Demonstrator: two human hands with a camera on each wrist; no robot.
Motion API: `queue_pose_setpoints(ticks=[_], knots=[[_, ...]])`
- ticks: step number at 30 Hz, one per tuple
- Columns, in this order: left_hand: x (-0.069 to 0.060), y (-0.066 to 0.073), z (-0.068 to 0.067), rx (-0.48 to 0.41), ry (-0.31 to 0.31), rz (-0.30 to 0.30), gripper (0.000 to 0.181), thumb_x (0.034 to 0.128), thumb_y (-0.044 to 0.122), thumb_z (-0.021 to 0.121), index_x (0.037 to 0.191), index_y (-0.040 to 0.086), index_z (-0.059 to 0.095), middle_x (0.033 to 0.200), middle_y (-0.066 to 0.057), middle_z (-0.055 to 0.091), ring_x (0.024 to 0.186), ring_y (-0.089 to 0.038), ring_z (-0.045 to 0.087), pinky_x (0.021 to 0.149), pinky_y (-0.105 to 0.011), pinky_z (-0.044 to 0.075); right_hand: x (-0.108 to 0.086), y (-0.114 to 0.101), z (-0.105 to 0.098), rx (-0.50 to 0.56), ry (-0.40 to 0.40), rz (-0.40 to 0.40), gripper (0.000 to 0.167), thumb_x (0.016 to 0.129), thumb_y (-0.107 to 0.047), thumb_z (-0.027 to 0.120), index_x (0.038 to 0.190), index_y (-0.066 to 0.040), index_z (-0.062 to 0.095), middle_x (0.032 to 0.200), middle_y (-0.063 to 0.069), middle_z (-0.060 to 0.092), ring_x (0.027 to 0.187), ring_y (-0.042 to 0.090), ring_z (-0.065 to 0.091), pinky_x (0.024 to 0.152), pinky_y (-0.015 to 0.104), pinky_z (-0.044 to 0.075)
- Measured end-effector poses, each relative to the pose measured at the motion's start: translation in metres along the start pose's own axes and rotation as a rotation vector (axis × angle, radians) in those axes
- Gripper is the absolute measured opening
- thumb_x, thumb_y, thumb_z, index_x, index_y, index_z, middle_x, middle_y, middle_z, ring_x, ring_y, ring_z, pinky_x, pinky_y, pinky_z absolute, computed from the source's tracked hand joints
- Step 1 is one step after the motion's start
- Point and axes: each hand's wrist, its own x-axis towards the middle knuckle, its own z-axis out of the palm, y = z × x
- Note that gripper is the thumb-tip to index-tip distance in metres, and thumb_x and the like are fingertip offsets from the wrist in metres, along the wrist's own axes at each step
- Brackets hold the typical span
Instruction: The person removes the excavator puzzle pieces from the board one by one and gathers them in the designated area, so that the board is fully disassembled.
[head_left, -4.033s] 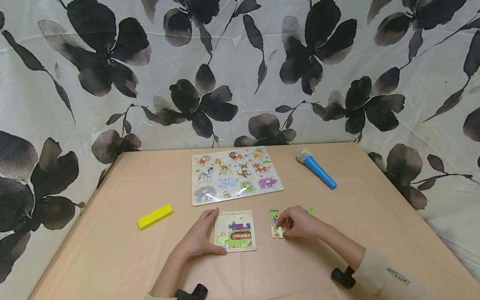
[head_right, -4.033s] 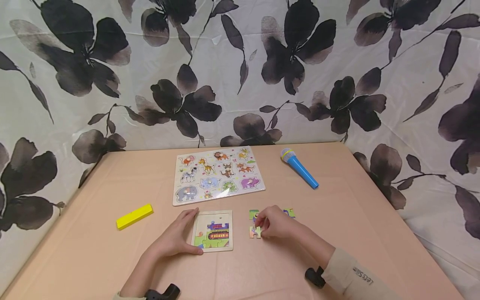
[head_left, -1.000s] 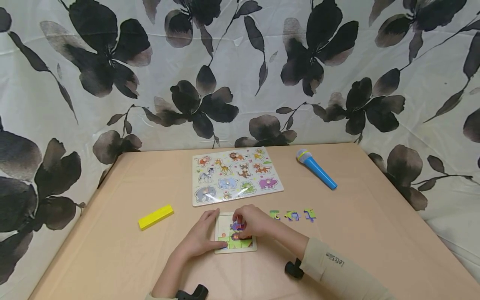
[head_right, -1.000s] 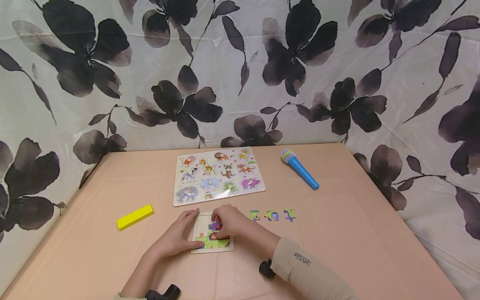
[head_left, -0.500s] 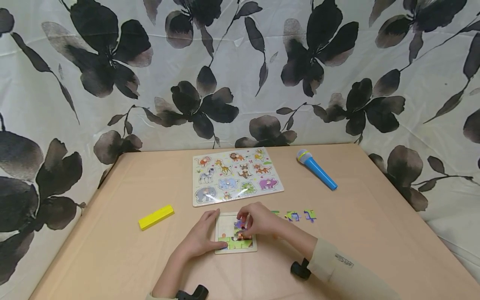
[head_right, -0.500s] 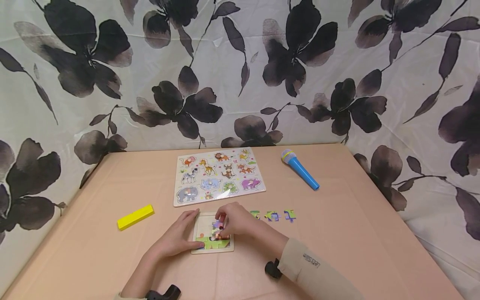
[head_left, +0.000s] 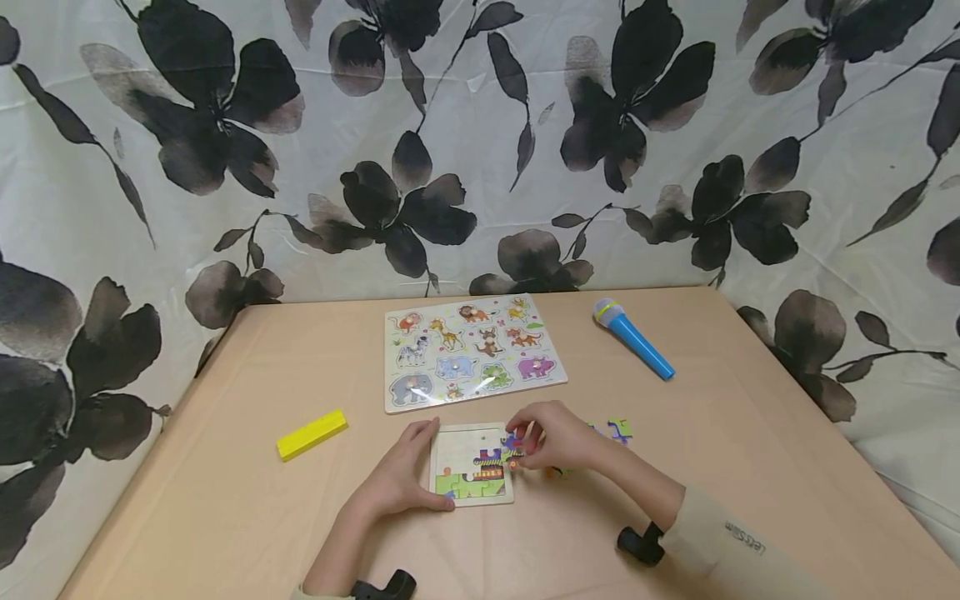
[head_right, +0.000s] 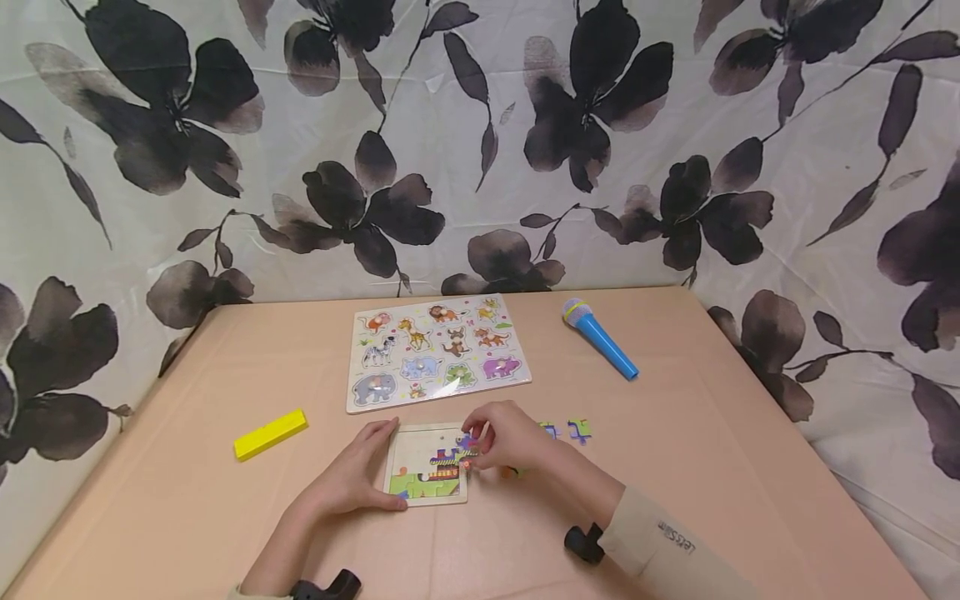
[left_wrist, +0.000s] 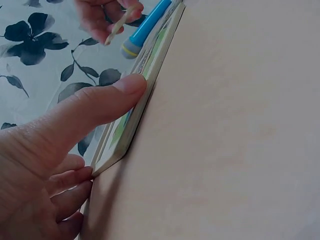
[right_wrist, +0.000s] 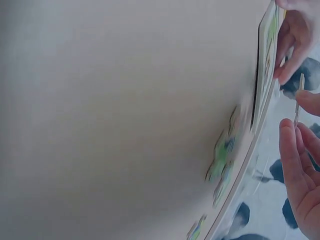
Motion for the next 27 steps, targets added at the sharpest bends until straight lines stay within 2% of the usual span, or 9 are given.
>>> queue_pose_setpoints(ticks=[14,20,27], knots=[[0.004,0.006,-0.001,0.076,0.006,0.011,0.115,0.0478,0.034,0.090,0.138,-0.006,0.031,0.136,-0.017,0.036,0.123,-0.034,0.039,0.102,-0.044,0.034,-0.040,0.028,-0.026,-0.050,0.069,-0.025,0.037,0.067,-0.005,0.079,0.100,0.002,0.064,0.082,0.002,0.059,0.066,0.012,0.056,0.058,0.021,0.052],[0.005,0.008,-0.001,0.102,0.003,0.013,0.115,0.0477,0.035,0.090,0.138,-0.007,0.031,0.136,-0.018,0.036,0.122,-0.035,0.040,0.102,-0.044,0.035,-0.055,0.041,-0.033,-0.042,0.070,-0.043,0.035,0.067,-0.003,0.078,0.098,0.004,0.064,0.081,0.003,0.058,0.065,0.012,0.056,0.057,0.023,0.053],[0.005,0.011,-0.002,0.097,-0.001,0.001,0.113,0.0487,0.033,0.090,0.138,-0.007,0.032,0.135,-0.018,0.037,0.120,-0.035,0.041,0.101,-0.045,0.036,-0.070,0.054,-0.038,-0.067,0.030,0.033,0.036,0.068,-0.002,0.077,0.100,0.003,0.063,0.079,0.001,0.056,0.065,0.011,0.054,0.058,0.022,0.052]])
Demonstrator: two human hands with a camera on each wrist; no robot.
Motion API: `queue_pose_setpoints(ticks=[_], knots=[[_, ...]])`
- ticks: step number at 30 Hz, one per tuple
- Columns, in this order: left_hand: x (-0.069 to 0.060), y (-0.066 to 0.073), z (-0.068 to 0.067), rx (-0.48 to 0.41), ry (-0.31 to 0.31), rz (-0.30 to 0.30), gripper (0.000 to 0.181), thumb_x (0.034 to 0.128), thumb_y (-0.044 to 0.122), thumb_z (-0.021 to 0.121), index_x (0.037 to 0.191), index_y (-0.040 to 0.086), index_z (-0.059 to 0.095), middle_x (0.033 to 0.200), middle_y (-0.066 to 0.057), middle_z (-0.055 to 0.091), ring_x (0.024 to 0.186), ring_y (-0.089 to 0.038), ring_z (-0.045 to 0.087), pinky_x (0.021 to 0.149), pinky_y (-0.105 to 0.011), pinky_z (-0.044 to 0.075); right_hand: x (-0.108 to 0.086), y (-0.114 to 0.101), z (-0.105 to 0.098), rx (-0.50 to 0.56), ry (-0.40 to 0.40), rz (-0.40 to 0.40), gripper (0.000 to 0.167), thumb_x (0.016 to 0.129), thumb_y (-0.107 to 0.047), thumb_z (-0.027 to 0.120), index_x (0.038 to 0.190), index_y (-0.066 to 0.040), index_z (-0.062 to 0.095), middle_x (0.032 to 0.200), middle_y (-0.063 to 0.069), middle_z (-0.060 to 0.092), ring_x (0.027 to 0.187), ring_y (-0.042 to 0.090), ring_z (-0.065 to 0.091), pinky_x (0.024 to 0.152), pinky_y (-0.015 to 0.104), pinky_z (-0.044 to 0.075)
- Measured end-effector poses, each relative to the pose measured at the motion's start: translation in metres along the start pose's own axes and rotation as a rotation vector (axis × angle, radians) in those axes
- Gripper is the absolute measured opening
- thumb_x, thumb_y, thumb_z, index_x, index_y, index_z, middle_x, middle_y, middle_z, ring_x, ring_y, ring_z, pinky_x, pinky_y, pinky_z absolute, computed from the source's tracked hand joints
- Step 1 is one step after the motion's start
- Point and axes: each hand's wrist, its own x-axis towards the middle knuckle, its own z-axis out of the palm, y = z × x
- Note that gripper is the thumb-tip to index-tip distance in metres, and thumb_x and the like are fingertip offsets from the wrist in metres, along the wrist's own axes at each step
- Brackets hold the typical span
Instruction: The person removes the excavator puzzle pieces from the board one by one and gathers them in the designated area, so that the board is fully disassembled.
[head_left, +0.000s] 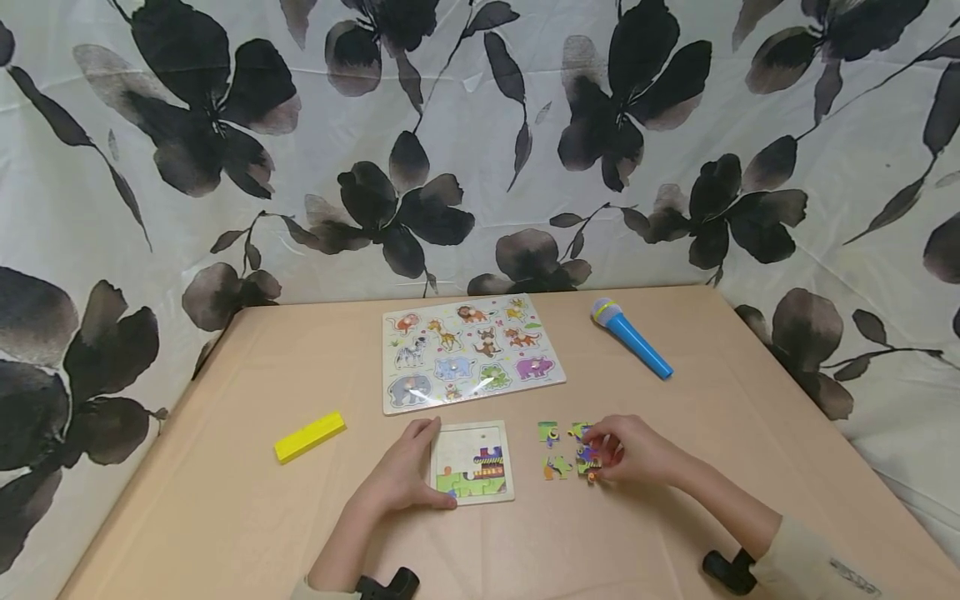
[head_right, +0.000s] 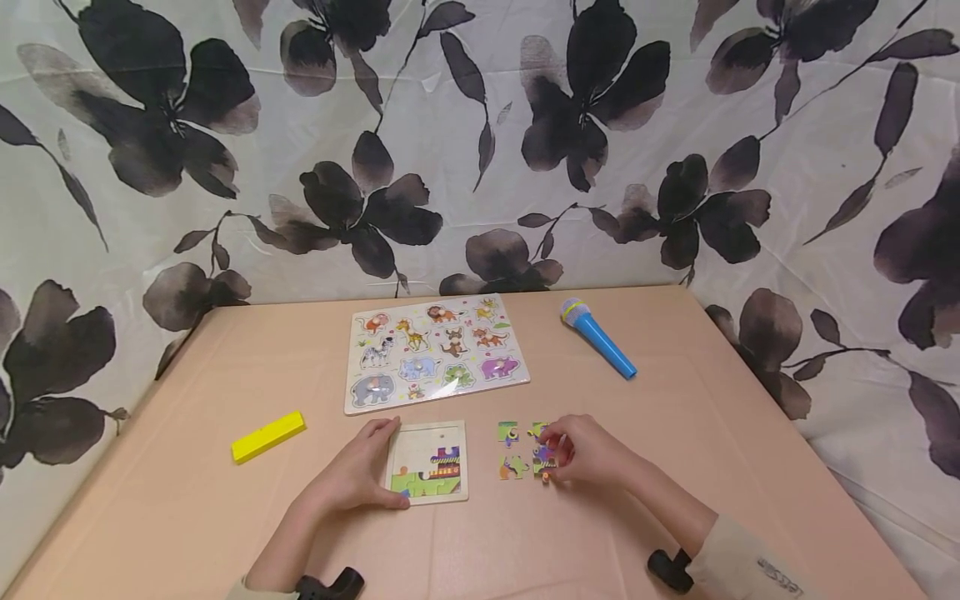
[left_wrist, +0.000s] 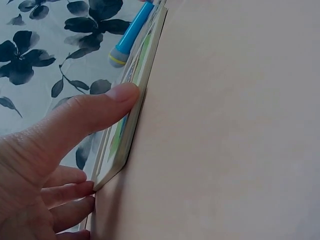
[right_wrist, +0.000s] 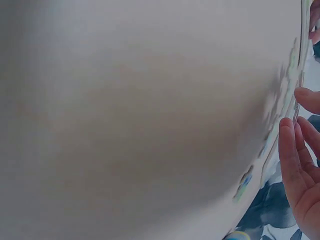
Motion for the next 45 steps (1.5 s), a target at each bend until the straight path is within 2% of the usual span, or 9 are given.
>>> queue_pose_setpoints(ticks=[4,17,26,36,45], knots=[[0.001,0.002,-0.001,-0.004,0.001,-0.004,0.112,0.0493,0.032,0.090,0.137,-0.007,0.032,0.135,-0.018,0.037,0.120,-0.035,0.041,0.100,-0.046,0.037,-0.003,0.003,-0.002,0.003,-0.016,0.031,0.037,0.068,-0.004,0.078,0.101,0.003,0.064,0.079,0.001,0.056,0.065,0.012,0.054,0.058,0.022,0.052],[0.002,0.005,-0.004,-0.001,0.001,-0.004,0.111,0.0491,0.032,0.090,0.136,-0.007,0.034,0.134,-0.018,0.038,0.119,-0.035,0.042,0.099,-0.046,0.038,-0.001,0.005,-0.002,0.017,-0.042,0.040,0.039,0.068,-0.007,0.079,0.103,0.004,0.064,0.077,0.001,0.055,0.064,0.013,0.053,0.056,0.019,0.050],[0.003,0.003,-0.004,-0.003,-0.001,0.006,0.111,0.0487,0.031,0.090,0.136,-0.008,0.033,0.134,-0.018,0.038,0.120,-0.036,0.041,0.100,-0.046,0.037,0.000,0.004,-0.004,0.013,-0.025,0.036,0.039,0.069,-0.006,0.078,0.105,0.003,0.065,0.081,0.002,0.057,0.066,0.014,0.054,0.057,0.020,0.050],[0.000,0.000,-0.001,0.002,-0.010,0.011,0.112,0.0490,0.034,0.090,0.136,-0.009,0.033,0.135,-0.020,0.037,0.120,-0.038,0.040,0.100,-0.047,0.036,0.013,-0.012,0.010,0.065,-0.022,-0.019,0.033,0.073,-0.003,0.073,0.104,0.004,0.064,0.085,0.004,0.060,0.065,0.010,0.053,0.057,0.020,0.052],[0.001,0.000,0.000,0.016,0.002,0.014,0.111,0.0493,0.033,0.090,0.136,-0.008,0.034,0.135,-0.019,0.038,0.120,-0.036,0.041,0.100,-0.046,0.037,0.029,-0.031,0.024,0.099,-0.045,0.003,0.034,0.073,-0.006,0.074,0.105,0.001,0.065,0.089,0.005,0.062,0.066,0.012,0.055,0.056,0.022,0.052]])
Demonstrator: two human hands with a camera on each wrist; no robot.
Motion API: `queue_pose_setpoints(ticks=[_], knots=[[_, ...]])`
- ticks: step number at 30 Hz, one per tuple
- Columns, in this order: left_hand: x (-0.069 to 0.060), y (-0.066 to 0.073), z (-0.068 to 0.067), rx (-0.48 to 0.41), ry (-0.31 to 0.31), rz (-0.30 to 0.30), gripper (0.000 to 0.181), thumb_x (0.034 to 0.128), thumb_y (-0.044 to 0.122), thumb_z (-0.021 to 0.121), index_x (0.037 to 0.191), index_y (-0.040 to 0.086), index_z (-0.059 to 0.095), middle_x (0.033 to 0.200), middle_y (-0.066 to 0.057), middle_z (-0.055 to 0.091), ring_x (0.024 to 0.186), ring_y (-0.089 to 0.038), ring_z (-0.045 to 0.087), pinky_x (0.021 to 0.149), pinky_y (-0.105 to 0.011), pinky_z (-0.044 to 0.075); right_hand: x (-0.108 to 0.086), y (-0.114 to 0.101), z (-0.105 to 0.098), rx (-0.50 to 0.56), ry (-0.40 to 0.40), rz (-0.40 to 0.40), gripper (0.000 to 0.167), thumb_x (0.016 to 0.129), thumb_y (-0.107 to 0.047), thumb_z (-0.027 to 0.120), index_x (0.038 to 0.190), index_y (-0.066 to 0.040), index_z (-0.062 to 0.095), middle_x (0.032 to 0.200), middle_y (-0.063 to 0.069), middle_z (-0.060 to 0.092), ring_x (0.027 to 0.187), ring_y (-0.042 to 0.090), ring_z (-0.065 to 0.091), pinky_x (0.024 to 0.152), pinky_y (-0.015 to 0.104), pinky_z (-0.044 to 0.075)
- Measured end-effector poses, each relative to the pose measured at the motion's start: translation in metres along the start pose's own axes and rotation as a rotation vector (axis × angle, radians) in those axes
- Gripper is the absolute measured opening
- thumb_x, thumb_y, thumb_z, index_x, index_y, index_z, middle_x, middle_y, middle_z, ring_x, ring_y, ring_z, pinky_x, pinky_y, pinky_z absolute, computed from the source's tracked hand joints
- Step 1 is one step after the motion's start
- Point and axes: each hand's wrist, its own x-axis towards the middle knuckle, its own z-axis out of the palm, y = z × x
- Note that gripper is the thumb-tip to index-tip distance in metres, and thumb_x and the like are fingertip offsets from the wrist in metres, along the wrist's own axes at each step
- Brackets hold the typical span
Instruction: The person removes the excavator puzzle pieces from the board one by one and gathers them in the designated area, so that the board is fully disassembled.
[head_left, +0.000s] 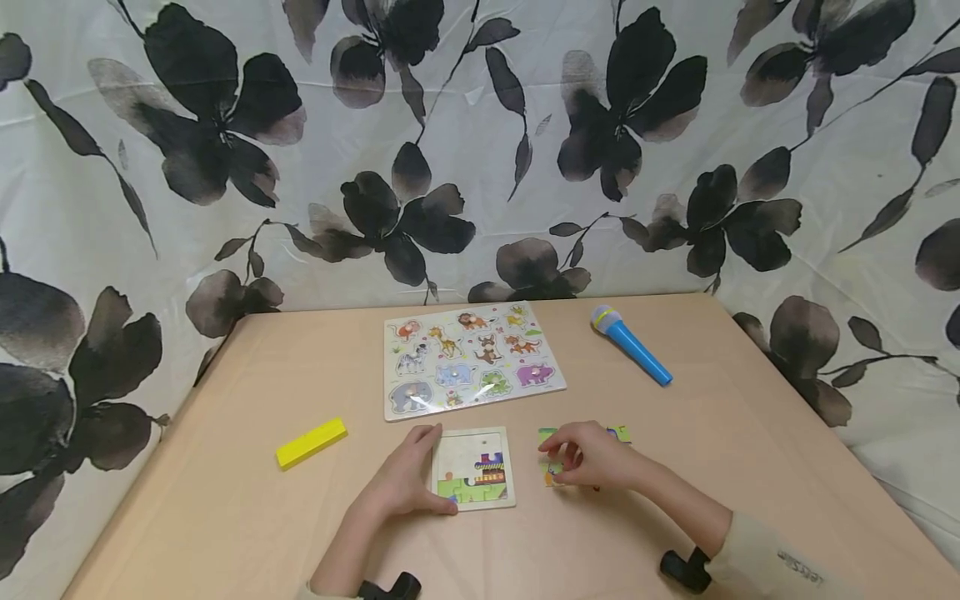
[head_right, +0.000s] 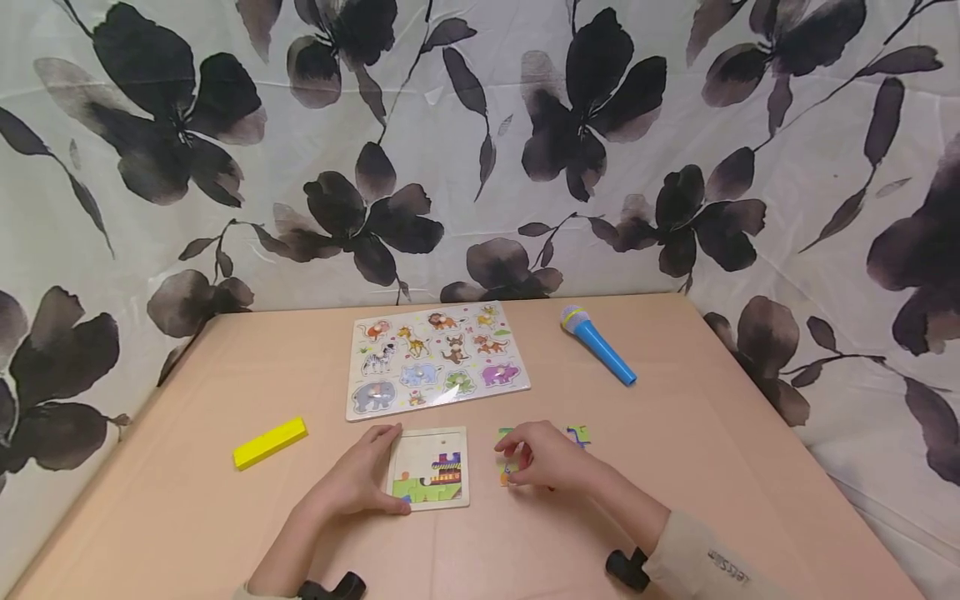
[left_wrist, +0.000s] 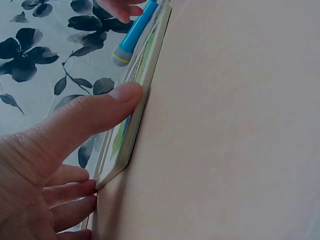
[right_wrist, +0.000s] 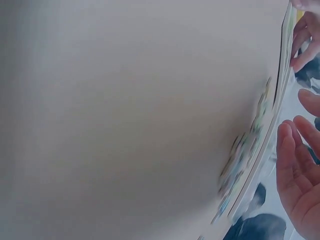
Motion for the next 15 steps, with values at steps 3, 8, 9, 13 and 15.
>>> queue_pose_setpoints(ticks=[3,8,9,13,15], knots=[[-0.001,0.000,0.000,0.004,-0.003,-0.003,0.111,0.0495,0.033,0.089,0.136,-0.008,0.034,0.135,-0.019,0.038,0.120,-0.036,0.041,0.100,-0.046,0.037,0.007,-0.006,0.006,-0.012,-0.008,-0.012,0.033,0.073,-0.006,0.075,0.104,0.000,0.065,0.090,0.005,0.062,0.066,0.012,0.055,0.059,0.021,0.052],[0.000,-0.001,-0.001,-0.010,-0.003,-0.002,0.111,0.0495,0.034,0.089,0.136,-0.008,0.034,0.135,-0.020,0.038,0.121,-0.037,0.040,0.100,-0.047,0.036,0.018,-0.013,0.015,-0.032,-0.018,-0.014,0.034,0.072,-0.006,0.076,0.105,-0.002,0.065,0.091,0.003,0.062,0.065,0.011,0.054,0.059,0.020,0.051],[0.000,-0.001,-0.001,-0.014,-0.004,-0.003,0.111,0.0494,0.034,0.089,0.136,-0.008,0.034,0.135,-0.019,0.037,0.121,-0.037,0.040,0.100,-0.047,0.036,0.021,-0.014,0.017,-0.033,-0.021,-0.009,0.035,0.072,-0.006,0.076,0.105,-0.002,0.065,0.091,0.003,0.061,0.065,0.010,0.053,0.059,0.021,0.050],[0.000,0.000,-0.001,-0.019,0.000,-0.003,0.111,0.0491,0.034,0.090,0.136,-0.008,0.034,0.135,-0.019,0.038,0.121,-0.037,0.040,0.100,-0.048,0.036,0.028,-0.019,0.023,-0.030,-0.024,0.001,0.036,0.073,-0.007,0.076,0.106,-0.003,0.065,0.091,0.001,0.060,0.065,0.011,0.053,0.057,0.021,0.049],[0.000,0.000,-0.001,-0.020,0.001,-0.005,0.111,0.0488,0.034,0.090,0.136,-0.008,0.034,0.135,-0.019,0.038,0.120,-0.037,0.041,0.100,-0.048,0.037,0.032,-0.021,0.026,-0.022,-0.026,0.008,0.036,0.073,-0.007,0.076,0.107,-0.003,0.065,0.092,0.000,0.060,0.065,0.011,0.053,0.057,0.021,0.049]])
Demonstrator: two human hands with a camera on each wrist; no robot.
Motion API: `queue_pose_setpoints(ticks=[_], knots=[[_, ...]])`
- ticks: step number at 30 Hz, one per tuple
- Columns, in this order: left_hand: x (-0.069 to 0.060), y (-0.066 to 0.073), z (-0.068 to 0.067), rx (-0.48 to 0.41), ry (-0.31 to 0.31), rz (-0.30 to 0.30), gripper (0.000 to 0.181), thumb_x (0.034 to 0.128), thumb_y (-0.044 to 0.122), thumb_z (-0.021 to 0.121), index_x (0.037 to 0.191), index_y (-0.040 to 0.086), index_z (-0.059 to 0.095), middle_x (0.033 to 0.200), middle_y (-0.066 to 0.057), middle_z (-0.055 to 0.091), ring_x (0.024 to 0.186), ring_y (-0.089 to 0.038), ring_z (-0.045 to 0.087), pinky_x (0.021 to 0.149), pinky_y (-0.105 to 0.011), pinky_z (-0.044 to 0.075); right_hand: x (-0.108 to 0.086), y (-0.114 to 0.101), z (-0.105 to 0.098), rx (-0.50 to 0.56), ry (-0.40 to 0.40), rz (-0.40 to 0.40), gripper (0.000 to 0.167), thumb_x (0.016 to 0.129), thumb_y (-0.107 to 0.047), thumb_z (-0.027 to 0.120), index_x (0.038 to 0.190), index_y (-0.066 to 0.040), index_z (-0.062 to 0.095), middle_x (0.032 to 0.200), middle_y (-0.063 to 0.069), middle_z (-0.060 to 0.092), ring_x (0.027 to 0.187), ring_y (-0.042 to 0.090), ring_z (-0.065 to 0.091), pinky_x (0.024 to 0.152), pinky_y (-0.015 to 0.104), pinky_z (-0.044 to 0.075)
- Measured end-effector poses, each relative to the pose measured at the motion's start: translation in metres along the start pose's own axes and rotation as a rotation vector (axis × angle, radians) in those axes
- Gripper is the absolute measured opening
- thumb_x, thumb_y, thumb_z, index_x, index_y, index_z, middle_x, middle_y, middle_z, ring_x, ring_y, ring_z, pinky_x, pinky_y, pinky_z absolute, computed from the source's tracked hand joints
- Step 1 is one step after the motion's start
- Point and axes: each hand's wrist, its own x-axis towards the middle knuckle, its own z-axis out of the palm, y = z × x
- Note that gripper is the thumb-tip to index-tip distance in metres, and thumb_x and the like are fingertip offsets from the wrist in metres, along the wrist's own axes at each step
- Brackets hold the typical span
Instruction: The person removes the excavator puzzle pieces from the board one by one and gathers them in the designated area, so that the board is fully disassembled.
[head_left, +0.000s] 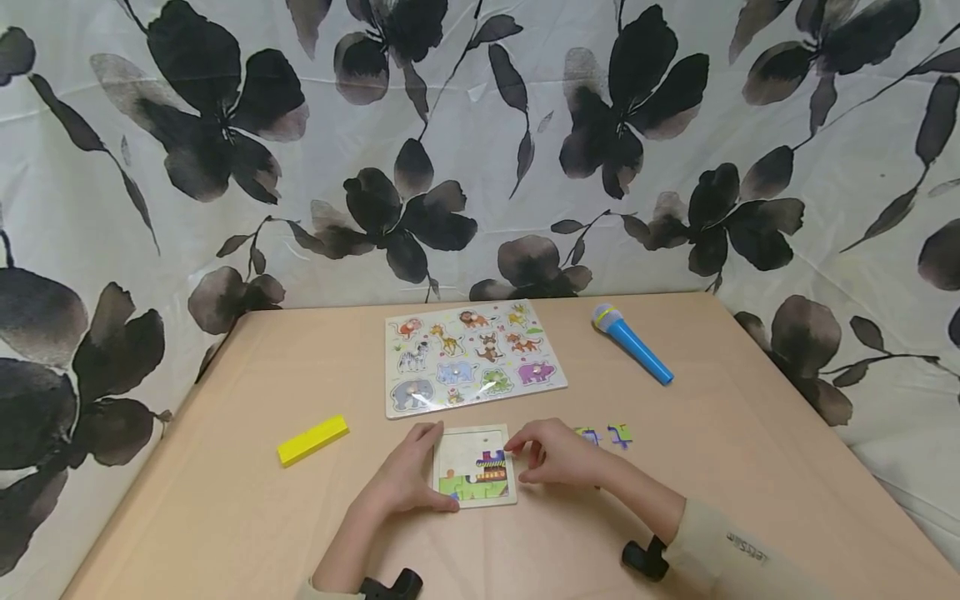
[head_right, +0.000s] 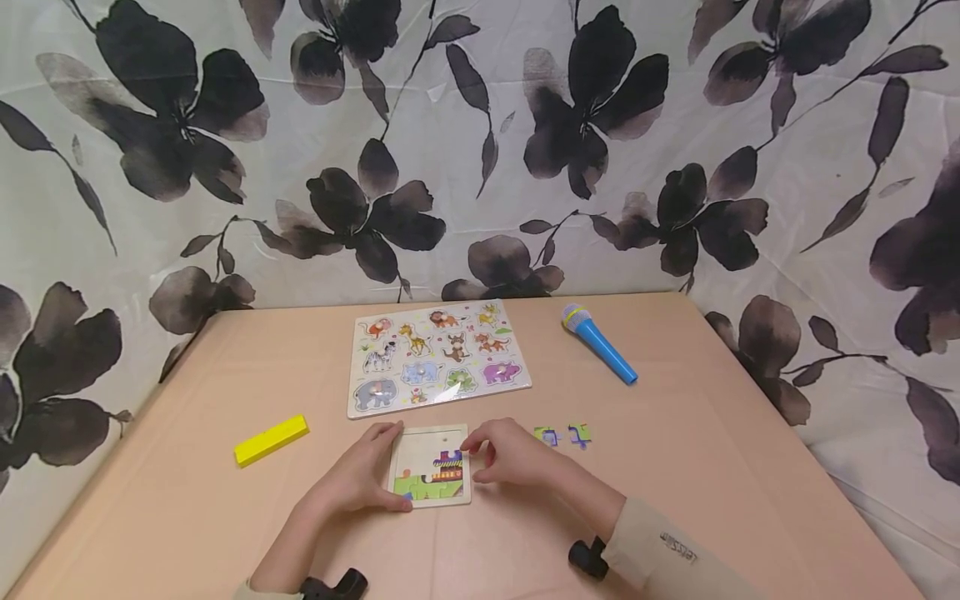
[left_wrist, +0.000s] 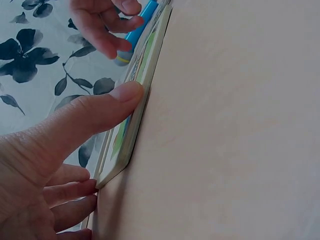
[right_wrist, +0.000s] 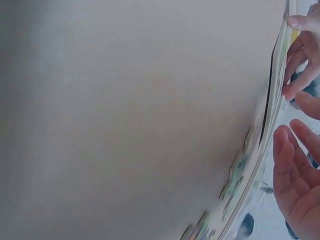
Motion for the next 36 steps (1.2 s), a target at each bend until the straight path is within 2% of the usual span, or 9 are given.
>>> queue_pose_setpoints(ticks=[3,8,19,27,32,36], knots=[[0.000,0.001,0.000,0.003,0.001,-0.001,0.111,0.0491,0.034,0.090,0.136,-0.008,0.034,0.134,-0.019,0.038,0.120,-0.036,0.041,0.099,-0.048,0.037,0.005,-0.002,0.004,0.008,-0.009,0.009,0.036,0.073,-0.008,0.076,0.107,-0.004,0.066,0.093,-0.001,0.060,0.065,0.010,0.052,0.055,0.020,0.049],[0.000,0.001,0.000,0.013,-0.004,0.008,0.110,0.0500,0.034,0.089,0.136,-0.008,0.034,0.134,-0.018,0.039,0.118,-0.034,0.042,0.100,-0.046,0.037,0.013,-0.005,0.008,-0.012,-0.030,-0.003,0.035,0.073,-0.008,0.076,0.106,-0.003,0.066,0.084,0.000,0.058,0.060,0.009,0.050,0.052,0.019,0.045],[0.000,0.001,0.000,0.020,-0.002,0.026,0.110,0.0492,0.035,0.089,0.135,-0.009,0.035,0.132,-0.019,0.039,0.117,-0.035,0.043,0.099,-0.046,0.038,0.029,-0.012,0.015,-0.182,-0.030,-0.010,0.035,0.073,-0.013,0.076,0.106,-0.004,0.067,0.080,-0.003,0.052,0.058,0.006,0.044,0.050,0.017,0.040],[-0.001,0.001,-0.001,0.015,0.003,0.024,0.110,0.0487,0.033,0.090,0.134,-0.009,0.035,0.133,-0.019,0.039,0.117,-0.036,0.043,0.099,-0.047,0.038,0.032,-0.021,0.016,-0.257,-0.016,-0.018,0.028,0.068,-0.008,0.079,0.095,-0.006,0.071,0.075,-0.001,0.053,0.063,0.008,0.043,0.055,0.019,0.039],[-0.001,0.001,-0.001,0.010,-0.001,0.018,0.110,0.0495,0.033,0.090,0.135,-0.009,0.035,0.133,-0.019,0.039,0.117,-0.035,0.043,0.099,-0.046,0.038,0.034,-0.019,0.017,-0.246,0.000,0.002,0.027,0.065,-0.009,0.082,0.090,-0.010,0.072,0.075,-0.004,0.053,0.070,0.010,0.044,0.061,0.020,0.038],[-0.002,0.001,0.000,0.013,-0.005,0.018,0.110,0.0499,0.034,0.089,0.135,-0.009,0.035,0.133,-0.018,0.039,0.117,-0.035,0.043,0.099,-0.046,0.038,0.036,-0.016,0.015,-0.190,-0.002,0.016,0.026,0.066,-0.009,0.082,0.089,-0.011,0.071,0.073,-0.004,0.053,0.070,0.012,0.045,0.058,0.020,0.039]])
